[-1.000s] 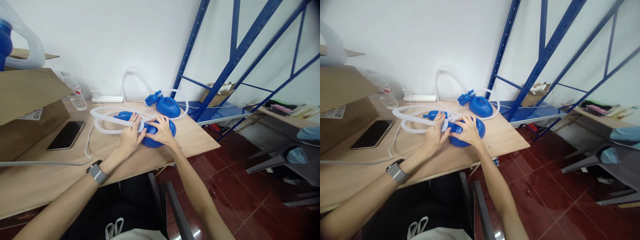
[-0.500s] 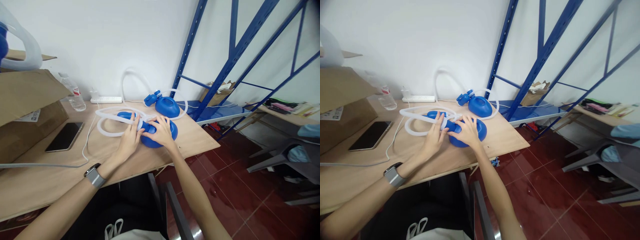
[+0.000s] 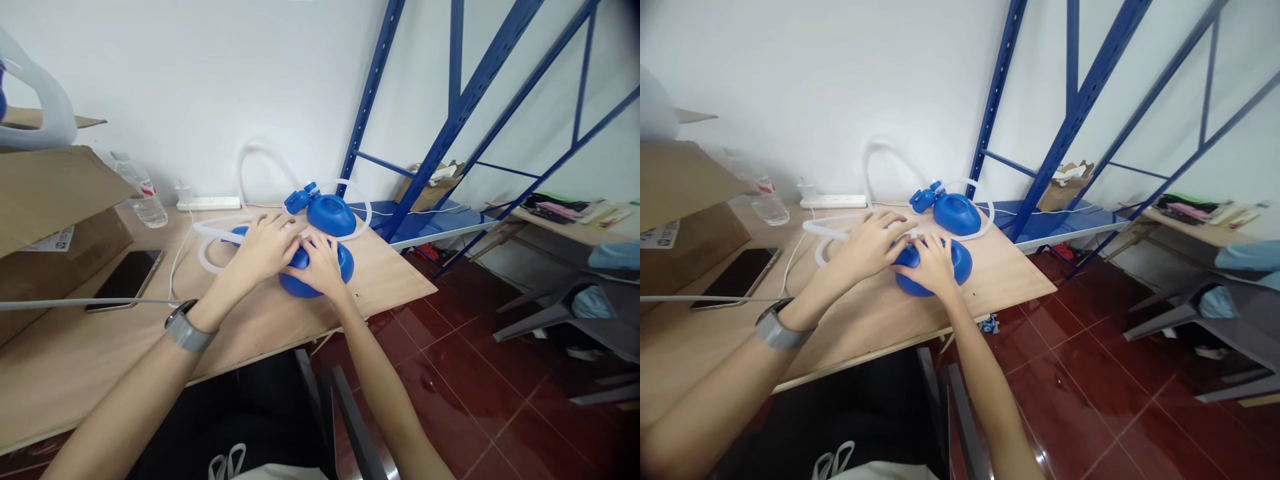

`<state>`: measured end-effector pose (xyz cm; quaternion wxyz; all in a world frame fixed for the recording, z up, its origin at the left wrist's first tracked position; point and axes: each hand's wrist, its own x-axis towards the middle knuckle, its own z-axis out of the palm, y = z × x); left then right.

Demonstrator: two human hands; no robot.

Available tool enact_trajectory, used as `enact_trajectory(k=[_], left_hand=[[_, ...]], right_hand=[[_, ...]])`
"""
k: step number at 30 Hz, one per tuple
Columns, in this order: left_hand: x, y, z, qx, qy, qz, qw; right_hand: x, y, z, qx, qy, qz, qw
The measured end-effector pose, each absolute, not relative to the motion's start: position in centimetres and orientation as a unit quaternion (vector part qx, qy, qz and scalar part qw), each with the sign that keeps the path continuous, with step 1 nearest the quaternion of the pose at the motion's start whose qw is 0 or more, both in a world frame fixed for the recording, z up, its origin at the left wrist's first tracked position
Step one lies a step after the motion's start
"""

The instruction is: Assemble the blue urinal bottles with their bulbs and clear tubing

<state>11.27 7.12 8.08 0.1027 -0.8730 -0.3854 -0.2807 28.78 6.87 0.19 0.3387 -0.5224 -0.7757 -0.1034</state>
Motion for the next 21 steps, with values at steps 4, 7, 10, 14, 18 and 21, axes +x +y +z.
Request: enact_trajectory(k=[4, 7, 10, 14, 18, 21], left_hand=[[11.1, 8.2, 6.8, -0.874, -0.416, -0.244, 0.058], [10.8, 7.7, 6.6, -0.854, -0.461, -0.236, 0.052], [10.8, 7.3, 6.8, -0.854, -0.475, -0.204, 0.056], [11.0, 7.3, 7.1, -0.853, -0.480, -0.200, 0.040], [11.3, 7.5, 7.3, -0.837, -0.509, -0.200, 0.018], [11.5, 7.4, 7.5, -0.823, -0.530, -0.205, 0.009]], right_hand=[[28.7, 6.8, 0.2, -0.526, -0.767, -0.072, 0.362], [28.8, 6.7, 0.1, -0.527, -0.761, -0.062, 0.375], [29.0, 6.7, 0.0, -0.523, -0.764, -0.073, 0.370], [29.1, 6.5, 0.2, -0.514, -0.784, -0.088, 0.336], [29.1, 6.1, 0.6, -0.513, -0.790, -0.096, 0.323], [29.1, 6.1, 0.7, -0.514, -0.793, -0.100, 0.311]])
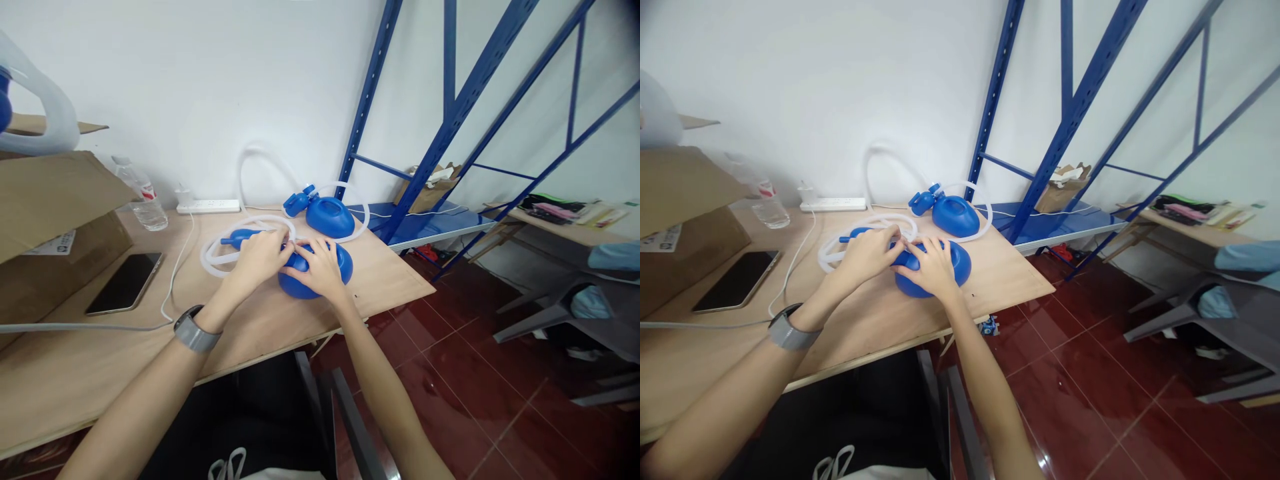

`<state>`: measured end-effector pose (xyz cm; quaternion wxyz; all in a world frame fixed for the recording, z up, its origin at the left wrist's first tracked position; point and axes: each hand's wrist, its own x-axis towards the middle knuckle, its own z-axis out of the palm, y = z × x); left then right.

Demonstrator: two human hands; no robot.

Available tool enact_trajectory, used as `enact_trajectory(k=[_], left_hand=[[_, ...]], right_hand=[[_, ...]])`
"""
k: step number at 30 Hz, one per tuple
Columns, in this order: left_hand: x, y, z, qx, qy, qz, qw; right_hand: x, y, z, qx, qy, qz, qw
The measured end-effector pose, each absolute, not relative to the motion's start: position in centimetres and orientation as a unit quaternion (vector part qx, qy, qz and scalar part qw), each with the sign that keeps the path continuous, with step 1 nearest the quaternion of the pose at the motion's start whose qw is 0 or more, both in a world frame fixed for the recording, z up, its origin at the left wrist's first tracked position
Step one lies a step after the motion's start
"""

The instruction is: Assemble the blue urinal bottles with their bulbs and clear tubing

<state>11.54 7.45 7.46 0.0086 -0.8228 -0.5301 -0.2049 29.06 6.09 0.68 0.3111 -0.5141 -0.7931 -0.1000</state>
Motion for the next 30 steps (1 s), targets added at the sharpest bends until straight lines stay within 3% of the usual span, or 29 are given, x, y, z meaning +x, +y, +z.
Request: enact_trajectory(k=[12, 19, 30], left_hand=[[12.1, 8.6, 7.5, -0.828, -0.537, -0.163, 0.005], [12.7, 9.4, 8.6, -0.785, -0.592, -0.149, -0.103], [12.0, 10.1, 8.7, -0.811, -0.537, -0.161, -0.170]], right_hand=[[29.2, 5.8, 0.9, -0.505, -0.811, -0.121, 0.268], [29.1, 5.8, 0.7, -0.508, -0.810, -0.135, 0.261], [29.2, 5.9, 0.7, -0.512, -0.808, -0.124, 0.265]])
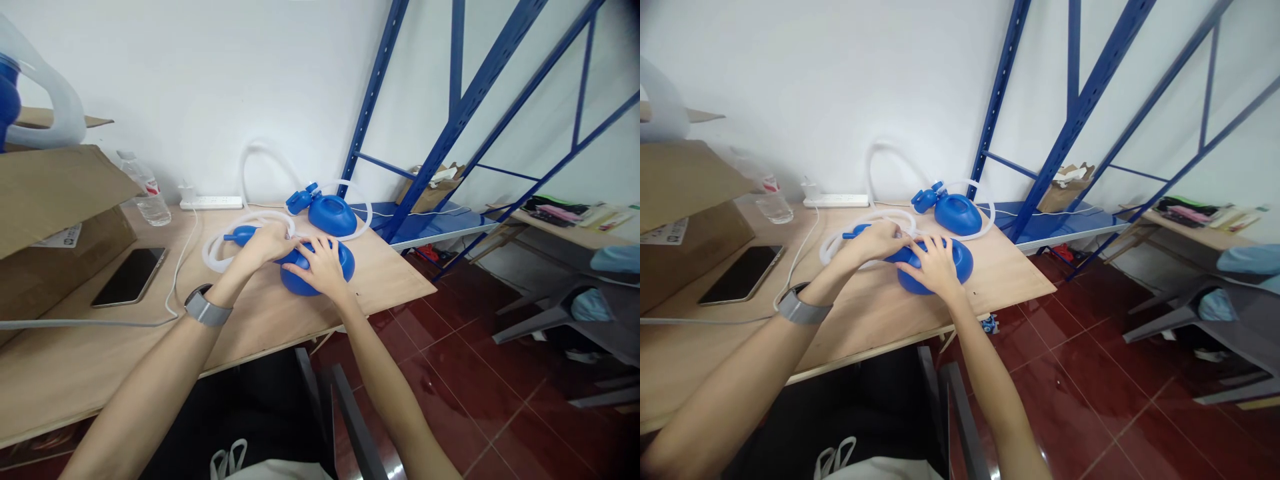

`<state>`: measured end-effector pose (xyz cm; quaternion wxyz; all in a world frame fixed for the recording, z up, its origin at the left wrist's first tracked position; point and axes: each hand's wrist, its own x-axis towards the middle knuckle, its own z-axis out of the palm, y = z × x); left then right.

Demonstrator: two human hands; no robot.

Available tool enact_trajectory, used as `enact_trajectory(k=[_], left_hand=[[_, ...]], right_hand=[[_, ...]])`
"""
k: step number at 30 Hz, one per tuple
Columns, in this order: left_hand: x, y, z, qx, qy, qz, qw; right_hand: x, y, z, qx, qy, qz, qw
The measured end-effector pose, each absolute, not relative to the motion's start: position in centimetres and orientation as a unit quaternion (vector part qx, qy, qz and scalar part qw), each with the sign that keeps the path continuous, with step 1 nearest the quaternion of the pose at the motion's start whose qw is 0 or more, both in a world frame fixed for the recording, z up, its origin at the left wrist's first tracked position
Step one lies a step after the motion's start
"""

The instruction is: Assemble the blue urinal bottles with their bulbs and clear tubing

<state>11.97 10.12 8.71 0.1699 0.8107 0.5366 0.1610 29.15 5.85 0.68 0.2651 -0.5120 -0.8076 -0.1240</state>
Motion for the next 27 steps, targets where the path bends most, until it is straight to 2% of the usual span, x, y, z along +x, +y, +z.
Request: enact_trajectory(k=[12, 21, 24, 27], left_hand=[[11.8, 11.0, 8.4, 0.812, 0.530, 0.160, 0.184], [11.9, 11.1, 8.7, 0.822, 0.511, 0.145, 0.206], [11.9, 11.3, 8.8, 0.824, 0.508, 0.133, 0.215], [12.2, 11.4, 8.8, 0.827, 0.508, 0.137, 0.197]], right_hand=[[29.1, 5.9, 0.7, -0.497, -0.822, -0.160, 0.229], [29.6, 6.5, 1.5, -0.428, -0.858, -0.219, 0.182], [29.9, 6.8, 2.2, -0.408, -0.872, -0.222, 0.156], [30.0, 6.8, 2.1, -0.414, -0.871, -0.207, 0.166]])
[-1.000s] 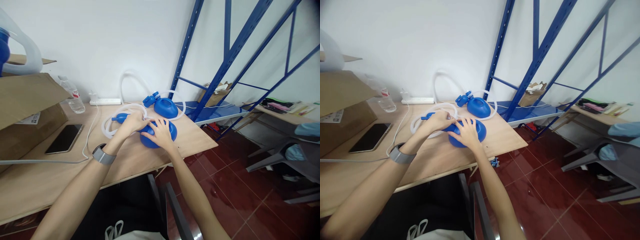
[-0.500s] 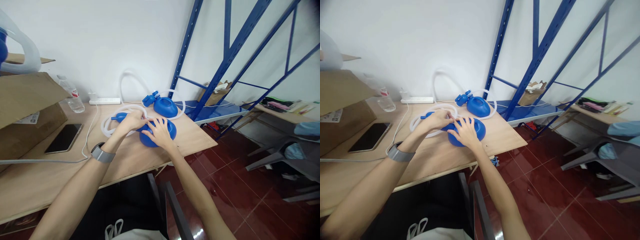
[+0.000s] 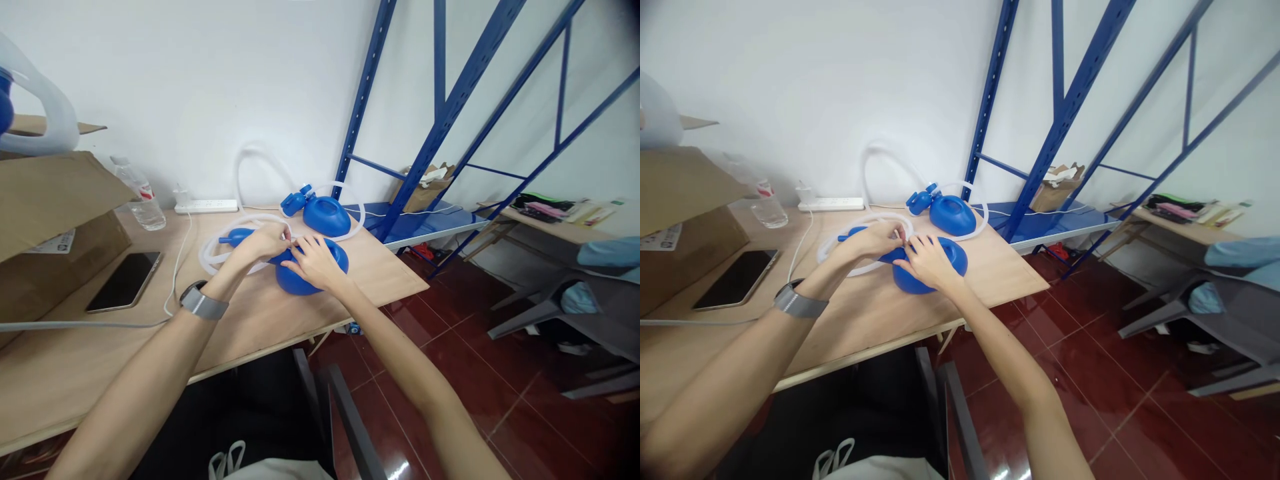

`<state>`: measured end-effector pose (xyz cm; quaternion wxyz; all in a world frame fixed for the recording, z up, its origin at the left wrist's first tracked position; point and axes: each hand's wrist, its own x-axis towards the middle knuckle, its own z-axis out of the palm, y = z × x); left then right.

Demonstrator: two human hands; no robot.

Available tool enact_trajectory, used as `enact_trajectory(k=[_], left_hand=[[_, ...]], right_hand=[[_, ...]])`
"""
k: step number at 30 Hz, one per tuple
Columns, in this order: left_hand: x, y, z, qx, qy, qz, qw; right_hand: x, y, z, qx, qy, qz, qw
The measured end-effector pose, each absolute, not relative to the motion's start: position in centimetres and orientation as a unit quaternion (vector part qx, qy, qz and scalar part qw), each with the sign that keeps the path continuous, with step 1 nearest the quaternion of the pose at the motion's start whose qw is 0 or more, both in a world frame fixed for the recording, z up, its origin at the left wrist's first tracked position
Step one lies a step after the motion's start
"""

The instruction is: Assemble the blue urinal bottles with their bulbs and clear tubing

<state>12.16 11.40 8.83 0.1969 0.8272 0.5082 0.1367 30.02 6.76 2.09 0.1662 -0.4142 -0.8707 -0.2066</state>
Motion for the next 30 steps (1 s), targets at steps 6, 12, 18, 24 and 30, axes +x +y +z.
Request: enact_trajectory(k=[6, 12, 18, 24, 30], left_hand=[[11.8, 11.5, 8.0, 0.842, 0.484, 0.163, 0.175], [11.3, 11.7, 7.4, 0.850, 0.465, 0.179, 0.172], [11.5, 11.9, 7.5, 0.848, 0.470, 0.175, 0.172], [11.4, 12.3, 7.4, 0.860, 0.454, 0.159, 0.171], [11.6, 11.8, 7.4, 0.847, 0.483, 0.162, 0.152]], right_hand=[[30.2, 6.6, 2.1, -0.459, -0.850, -0.082, 0.246], [32.1, 10.1, 5.8, -0.433, -0.870, 0.148, 0.186], [33.2, 13.3, 7.5, -0.426, -0.816, 0.366, 0.138], [33.0, 13.9, 7.6, -0.455, -0.781, 0.421, 0.078], [33.3, 14.4, 7.4, -0.447, -0.790, 0.412, 0.077]])
